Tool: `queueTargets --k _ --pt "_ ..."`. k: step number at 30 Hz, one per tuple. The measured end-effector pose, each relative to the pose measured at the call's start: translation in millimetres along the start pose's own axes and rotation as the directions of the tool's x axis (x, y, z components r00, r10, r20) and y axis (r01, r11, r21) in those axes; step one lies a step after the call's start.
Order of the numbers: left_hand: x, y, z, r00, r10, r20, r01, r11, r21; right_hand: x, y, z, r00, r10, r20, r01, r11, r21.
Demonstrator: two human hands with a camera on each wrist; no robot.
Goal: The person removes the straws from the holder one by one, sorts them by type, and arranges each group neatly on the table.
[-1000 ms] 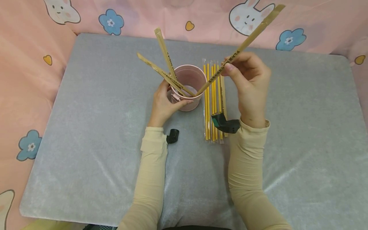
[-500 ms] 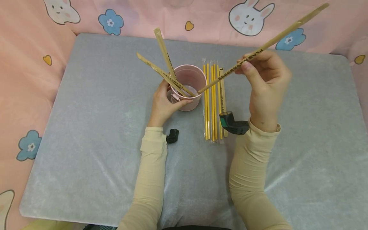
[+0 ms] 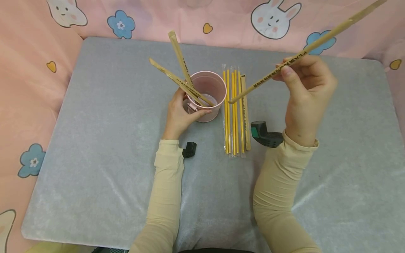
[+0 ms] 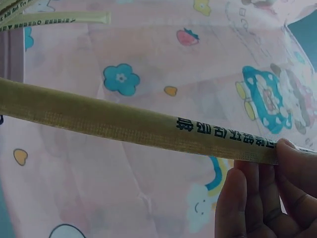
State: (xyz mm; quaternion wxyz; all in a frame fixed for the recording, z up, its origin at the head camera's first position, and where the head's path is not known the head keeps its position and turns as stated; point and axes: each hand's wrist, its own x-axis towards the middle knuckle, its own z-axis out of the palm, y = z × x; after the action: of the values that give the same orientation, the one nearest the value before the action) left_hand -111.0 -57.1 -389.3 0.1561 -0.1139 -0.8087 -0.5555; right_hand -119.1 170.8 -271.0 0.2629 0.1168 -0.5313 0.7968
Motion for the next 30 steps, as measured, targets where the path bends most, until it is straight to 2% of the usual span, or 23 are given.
queueTargets --k 20,30 --pt "0.0 -0.5 0.0 1.0 0.009 -0.003 -0.009 1.0 0.008 5.2 -4.1 -16.8 0.999 0.045 0.001 -0.045 0.999 -0.018" --pt "-0.4 -1.5 -0.1 1.0 0.015 -0.003 -0.015 1.0 0.011 5.3 -4.3 -21.7 0.998 0.061 0.001 -0.06 0.996 -0.065"
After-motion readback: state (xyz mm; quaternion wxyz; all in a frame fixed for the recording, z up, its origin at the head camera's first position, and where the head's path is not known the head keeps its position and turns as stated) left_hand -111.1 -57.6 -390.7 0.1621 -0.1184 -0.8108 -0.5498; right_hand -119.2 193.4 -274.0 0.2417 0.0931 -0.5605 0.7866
